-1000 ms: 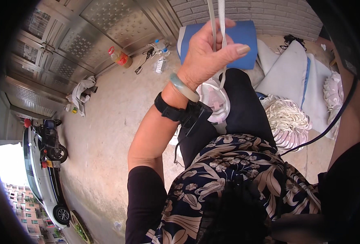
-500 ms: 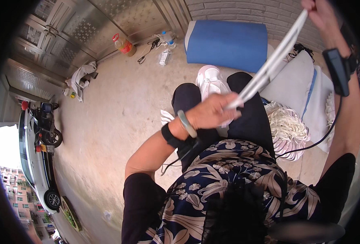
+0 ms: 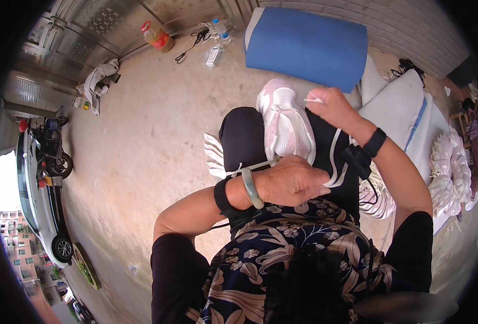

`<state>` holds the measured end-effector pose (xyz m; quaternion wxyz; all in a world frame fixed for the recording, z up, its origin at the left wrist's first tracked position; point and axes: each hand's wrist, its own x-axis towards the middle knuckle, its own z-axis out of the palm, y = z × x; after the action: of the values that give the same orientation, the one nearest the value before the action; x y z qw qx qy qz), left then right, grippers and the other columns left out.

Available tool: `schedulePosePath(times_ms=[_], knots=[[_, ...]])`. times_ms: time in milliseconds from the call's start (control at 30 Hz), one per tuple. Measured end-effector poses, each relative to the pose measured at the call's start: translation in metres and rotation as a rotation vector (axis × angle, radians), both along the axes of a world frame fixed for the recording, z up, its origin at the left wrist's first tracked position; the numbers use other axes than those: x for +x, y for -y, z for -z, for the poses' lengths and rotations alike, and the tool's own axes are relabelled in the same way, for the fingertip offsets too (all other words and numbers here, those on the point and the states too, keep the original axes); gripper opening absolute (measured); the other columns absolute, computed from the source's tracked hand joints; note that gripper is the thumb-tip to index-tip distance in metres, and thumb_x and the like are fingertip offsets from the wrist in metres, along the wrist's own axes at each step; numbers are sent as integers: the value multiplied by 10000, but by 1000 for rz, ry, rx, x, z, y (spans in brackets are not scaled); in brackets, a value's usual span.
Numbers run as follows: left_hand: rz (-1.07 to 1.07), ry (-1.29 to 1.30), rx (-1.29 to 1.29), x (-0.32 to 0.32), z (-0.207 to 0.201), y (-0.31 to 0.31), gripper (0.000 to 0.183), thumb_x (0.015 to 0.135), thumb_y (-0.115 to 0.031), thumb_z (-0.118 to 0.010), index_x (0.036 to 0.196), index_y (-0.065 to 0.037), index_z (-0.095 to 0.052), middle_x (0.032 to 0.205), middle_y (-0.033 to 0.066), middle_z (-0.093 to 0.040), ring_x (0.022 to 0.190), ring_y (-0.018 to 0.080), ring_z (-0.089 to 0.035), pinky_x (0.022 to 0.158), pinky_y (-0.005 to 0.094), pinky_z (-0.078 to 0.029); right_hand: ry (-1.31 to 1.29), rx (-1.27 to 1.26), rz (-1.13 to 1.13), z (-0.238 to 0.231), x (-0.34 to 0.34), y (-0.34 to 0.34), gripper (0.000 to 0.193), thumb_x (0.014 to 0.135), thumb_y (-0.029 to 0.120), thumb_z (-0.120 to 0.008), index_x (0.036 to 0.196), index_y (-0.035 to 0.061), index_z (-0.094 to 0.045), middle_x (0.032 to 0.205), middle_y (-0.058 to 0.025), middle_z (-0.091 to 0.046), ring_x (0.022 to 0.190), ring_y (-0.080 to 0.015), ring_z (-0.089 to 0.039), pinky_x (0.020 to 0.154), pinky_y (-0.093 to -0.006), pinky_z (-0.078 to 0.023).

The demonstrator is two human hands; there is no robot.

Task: The recorder is lacing a pink and white shoe.

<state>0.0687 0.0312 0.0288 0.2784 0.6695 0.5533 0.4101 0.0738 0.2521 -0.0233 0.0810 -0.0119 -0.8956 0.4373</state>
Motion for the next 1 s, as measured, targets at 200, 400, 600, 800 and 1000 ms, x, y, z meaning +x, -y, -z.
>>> schedulePosePath(times_ms=[200, 400, 600, 800, 1000], knots=[[35, 2, 54, 4, -4, -9, 267, 868, -186, -598, 692, -48, -450, 566, 134, -467, 555, 356, -510, 482, 424, -354, -56, 484, -100, -15, -9, 34, 98, 741, 130, -554, 730, 38, -584, 696, -169, -613, 712, -367, -600, 630, -460, -471], [13, -13, 51, 5, 3, -12, 270, 863, -184, -603, 691, -48, -445, 569, 127, -486, 546, 360, -504, 474, 425, -362, -191, 645, -269, -5, -18, 37, 106, 768, 127, -524, 721, 36, -550, 657, -164, -578, 644, -369, -577, 560, -472, -440], [-19, -41, 40, 5, -4, -8, 266, 854, -193, -616, 695, -51, -456, 566, 119, -495, 539, 345, -513, 470, 415, -369, -132, 344, 48, 13, 2, 20, 113, 761, 115, -543, 731, 6, -545, 650, -162, -581, 617, -343, -573, 552, -422, -437], [-98, 12, 120, 10, -5, -9, 190, 839, -158, -639, 747, -39, -523, 559, 120, -492, 524, 336, -509, 468, 408, -369, -154, -22, 46, 11, -1, 12, 153, 759, 134, -578, 835, 13, -632, 615, -149, -585, 561, -274, -587, 543, -379, -444], [-132, 83, 129, 7, -15, -7, 153, 834, -93, -634, 731, -37, -535, 555, 121, -478, 517, 336, -500, 467, 397, -366, -85, -89, 61, 6, -44, 12, 310, 757, 280, -678, 791, -21, -613, 607, -134, -568, 555, -202, -534, 541, -354, -420]])
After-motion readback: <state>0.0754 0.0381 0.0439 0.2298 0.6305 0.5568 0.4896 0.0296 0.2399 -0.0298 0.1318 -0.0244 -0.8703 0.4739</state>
